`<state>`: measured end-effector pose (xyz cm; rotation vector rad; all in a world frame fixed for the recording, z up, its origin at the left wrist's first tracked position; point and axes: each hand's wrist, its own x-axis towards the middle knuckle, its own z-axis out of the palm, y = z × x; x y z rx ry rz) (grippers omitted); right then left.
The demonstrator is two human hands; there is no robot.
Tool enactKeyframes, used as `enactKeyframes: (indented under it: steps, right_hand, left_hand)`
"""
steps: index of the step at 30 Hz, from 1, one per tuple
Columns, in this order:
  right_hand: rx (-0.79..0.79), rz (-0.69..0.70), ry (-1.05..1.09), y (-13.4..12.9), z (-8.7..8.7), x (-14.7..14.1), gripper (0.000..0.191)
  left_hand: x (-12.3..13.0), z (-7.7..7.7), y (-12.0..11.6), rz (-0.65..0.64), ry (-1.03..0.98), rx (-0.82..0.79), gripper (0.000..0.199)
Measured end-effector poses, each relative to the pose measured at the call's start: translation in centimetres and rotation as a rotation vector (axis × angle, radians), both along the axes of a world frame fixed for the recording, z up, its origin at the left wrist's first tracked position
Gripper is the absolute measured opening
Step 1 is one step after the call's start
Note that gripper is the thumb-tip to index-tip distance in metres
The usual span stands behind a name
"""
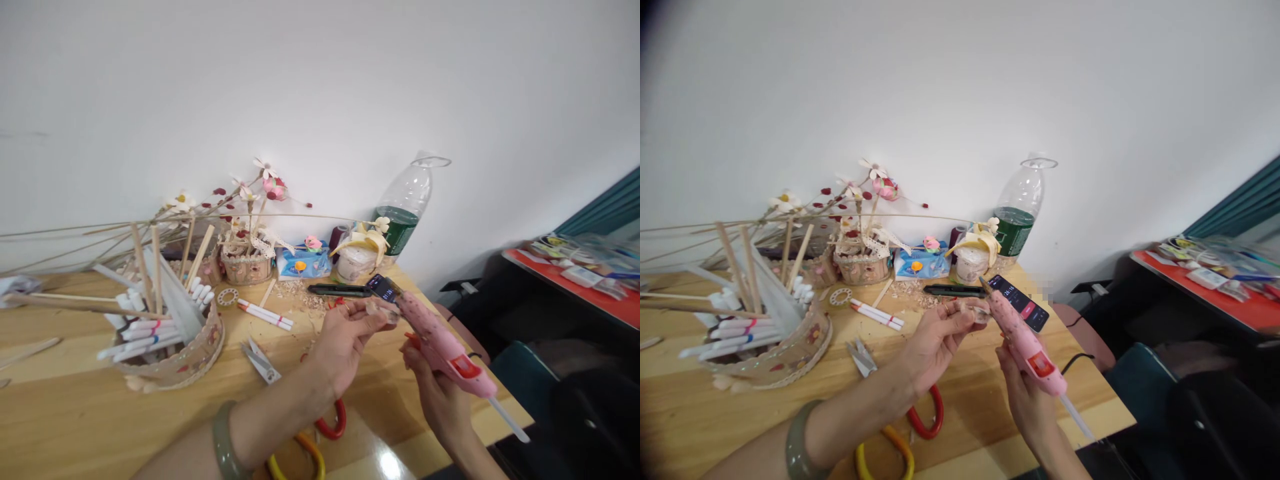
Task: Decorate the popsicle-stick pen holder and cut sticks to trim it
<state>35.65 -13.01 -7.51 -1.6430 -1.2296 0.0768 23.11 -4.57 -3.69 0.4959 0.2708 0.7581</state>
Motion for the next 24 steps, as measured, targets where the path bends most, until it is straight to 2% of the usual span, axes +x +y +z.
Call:
enactKeyframes:
  steps: [24]
  right_hand:
    - [0.008, -0.045, -0.011, -0.69, -0.50, 0.26, 0.029]
  left_hand:
    - [0.05, -0.08, 0.13, 0.032, 0.040, -0.015, 0.022]
